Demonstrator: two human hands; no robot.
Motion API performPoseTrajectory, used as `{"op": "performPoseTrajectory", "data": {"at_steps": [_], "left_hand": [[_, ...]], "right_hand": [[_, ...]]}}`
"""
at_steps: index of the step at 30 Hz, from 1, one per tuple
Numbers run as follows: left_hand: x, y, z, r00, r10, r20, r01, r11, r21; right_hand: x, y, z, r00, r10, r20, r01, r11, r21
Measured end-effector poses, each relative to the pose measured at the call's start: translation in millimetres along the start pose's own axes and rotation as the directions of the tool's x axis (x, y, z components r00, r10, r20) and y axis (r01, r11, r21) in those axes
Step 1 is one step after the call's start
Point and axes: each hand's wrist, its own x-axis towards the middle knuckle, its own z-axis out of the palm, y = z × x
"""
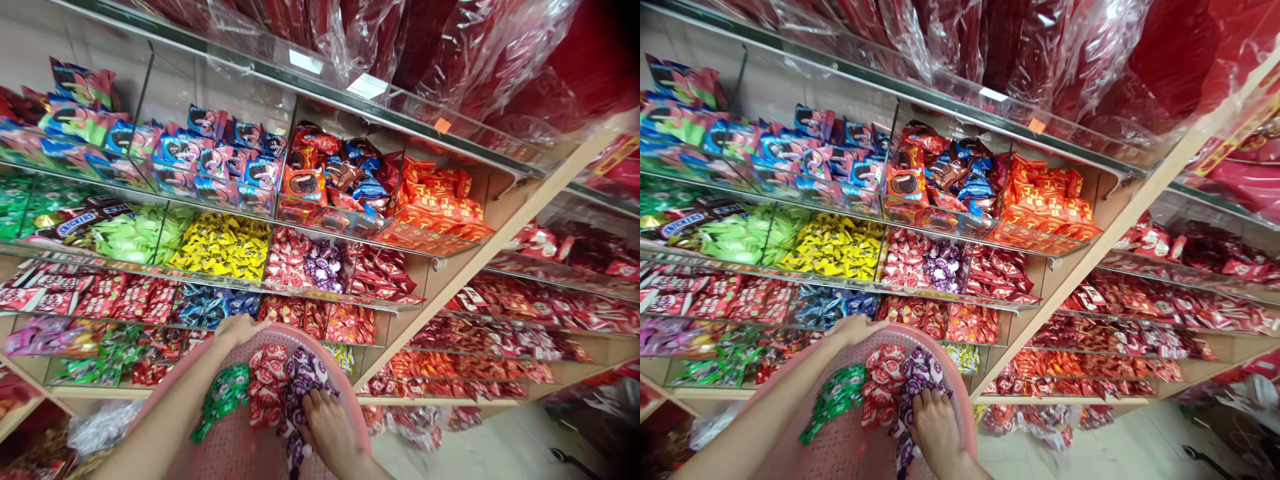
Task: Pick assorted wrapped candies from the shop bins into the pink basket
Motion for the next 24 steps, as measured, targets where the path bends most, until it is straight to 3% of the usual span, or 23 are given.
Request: {"op": "performPoseTrajectory", "data": {"at_steps": [5, 11, 15, 21, 24], "left_hand": [[-3.0, 0.4, -1.5, 1.000, -0.013, -0.004, 0.013, 1.000, 0.001], [-1.2, -0.7, 1.3, 0.999, -0.014, -0.029, 0.014, 1.000, 0.001], [-2.6, 0.8, -0.3, 0.999, -0.023, -0.024, 0.023, 1.000, -0.017], [-7.6, 2.8, -3.6, 0.999, -0.025, -0.035, 0.024, 0.999, -0.042], [-7.6, 1.9, -2.5, 0.999, -0.015, -0.033, 0.014, 0.999, -0.049]], "right_hand": [[8.0, 8.6, -34.7, 0.999, 0.004, -0.047, 0.001, 0.996, 0.087], [46.2, 35.4, -121.5, 0.942, 0.016, -0.336, 0.032, 0.990, 0.136], [85.4, 58.8, -169.5, 0.897, 0.029, -0.442, 0.022, 0.994, 0.109], [159.9, 86.5, -194.0, 0.855, 0.073, -0.513, -0.022, 0.994, 0.104], [190.7, 88.4, -195.6, 0.872, 0.118, -0.475, -0.064, 0.990, 0.129]]}}
